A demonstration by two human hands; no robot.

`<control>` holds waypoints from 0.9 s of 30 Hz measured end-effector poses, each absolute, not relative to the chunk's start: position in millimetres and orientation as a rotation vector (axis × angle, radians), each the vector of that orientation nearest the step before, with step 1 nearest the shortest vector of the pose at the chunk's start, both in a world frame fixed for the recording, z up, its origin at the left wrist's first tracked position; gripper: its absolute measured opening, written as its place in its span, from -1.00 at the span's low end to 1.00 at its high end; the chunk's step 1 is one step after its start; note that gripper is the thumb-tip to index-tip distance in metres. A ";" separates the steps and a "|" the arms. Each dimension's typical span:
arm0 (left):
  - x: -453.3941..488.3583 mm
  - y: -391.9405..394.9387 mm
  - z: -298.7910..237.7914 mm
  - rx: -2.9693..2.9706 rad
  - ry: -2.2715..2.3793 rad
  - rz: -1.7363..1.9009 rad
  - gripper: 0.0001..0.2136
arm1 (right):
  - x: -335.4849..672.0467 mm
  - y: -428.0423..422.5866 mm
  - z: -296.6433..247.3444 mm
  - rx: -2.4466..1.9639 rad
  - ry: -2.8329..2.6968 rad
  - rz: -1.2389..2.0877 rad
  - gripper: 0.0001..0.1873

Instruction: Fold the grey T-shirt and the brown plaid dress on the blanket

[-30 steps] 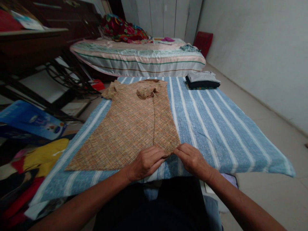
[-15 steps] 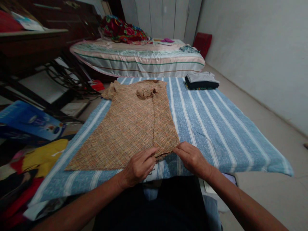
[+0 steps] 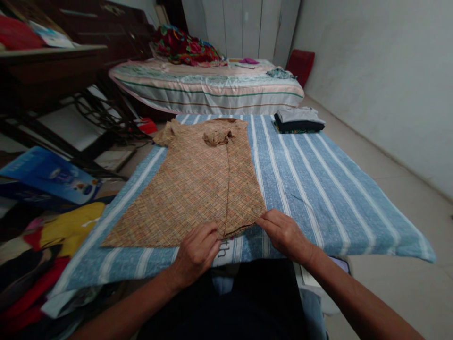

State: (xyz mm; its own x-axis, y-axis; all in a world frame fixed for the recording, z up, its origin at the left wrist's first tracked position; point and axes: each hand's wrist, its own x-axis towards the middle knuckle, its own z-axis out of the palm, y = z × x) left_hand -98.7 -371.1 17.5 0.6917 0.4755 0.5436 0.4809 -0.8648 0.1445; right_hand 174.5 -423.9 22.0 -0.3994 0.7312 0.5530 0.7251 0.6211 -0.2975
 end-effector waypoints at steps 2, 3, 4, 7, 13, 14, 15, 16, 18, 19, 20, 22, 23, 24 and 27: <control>-97.6 -370.9 17.4 -2.893 -0.802 -0.921 -0.87 | 175.1 -423.9 20.3 -1.135 -2.181 0.014 -0.56; -97.5 -370.6 17.2 -2.903 -0.792 -0.924 -0.86 | 175.3 -424.0 19.8 -1.132 -2.178 0.009 -0.56; -97.5 -370.1 17.1 -2.912 -0.776 -0.932 -0.86 | 175.4 -424.2 19.4 -1.126 -2.176 0.003 -0.56; -98.6 -368.1 17.7 -2.938 -0.725 -0.976 -0.85 | 175.2 -425.1 19.5 -1.126 -2.177 -0.007 -0.56; -99.6 -357.3 22.3 -3.130 -0.815 -1.012 -0.85 | 175.8 -422.6 19.1 -1.159 -2.144 0.086 -0.58; -99.8 -355.2 22.7 -3.164 -0.828 -1.001 -0.85 | 176.0 -421.6 18.7 -1.158 -2.136 0.091 -0.59; -99.9 -353.2 22.8 -3.188 -0.835 -0.991 -0.85 | 176.3 -420.7 18.1 -1.157 -2.129 0.093 -0.59; -100.0 -351.6 22.7 -3.200 -0.837 -0.985 -0.85 | 176.6 -419.8 17.5 -1.154 -2.123 0.093 -0.60; -100.2 -349.6 21.7 -3.188 -0.829 -0.989 -0.86 | 177.2 -418.7 15.7 -1.147 -2.111 0.097 -0.61; -100.2 -349.2 21.0 -3.169 -0.813 -0.996 -0.87 | 177.6 -418.3 14.7 -1.145 -2.107 0.102 -0.61; -100.1 -349.0 20.2 -3.143 -0.789 -1.006 -0.87 | 178.0 -418.0 13.8 -1.143 -2.107 0.108 -0.61; -100.1 -349.1 18.7 -3.082 -0.715 -1.046 -0.87 | 178.7 -417.5 12.3 -1.145 -2.107 0.117 -0.62; -100.1 -349.2 18.1 -3.056 -0.671 -1.067 -0.86 | 178.9 -417.2 11.9 -1.149 -2.107 0.121 -0.63; -100.3 -349.3 17.7 -3.036 -0.635 -1.085 -0.86 | 179.2 -416.9 11.8 -1.150 -2.105 0.123 -0.64; -101.0 -349.6 17.0 -3.015 -0.572 -1.083 -0.85 | 179.3 -416.0 13.0 -1.139 -2.091 0.136 -0.65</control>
State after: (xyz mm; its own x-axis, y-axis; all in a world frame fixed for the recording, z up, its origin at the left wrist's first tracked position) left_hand -101.0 -349.6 17.0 0.7176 0.3620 0.5950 0.2871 -0.9321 0.2209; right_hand 179.3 -416.0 13.0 -0.3332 0.7624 0.5548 0.6842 0.6003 -0.4140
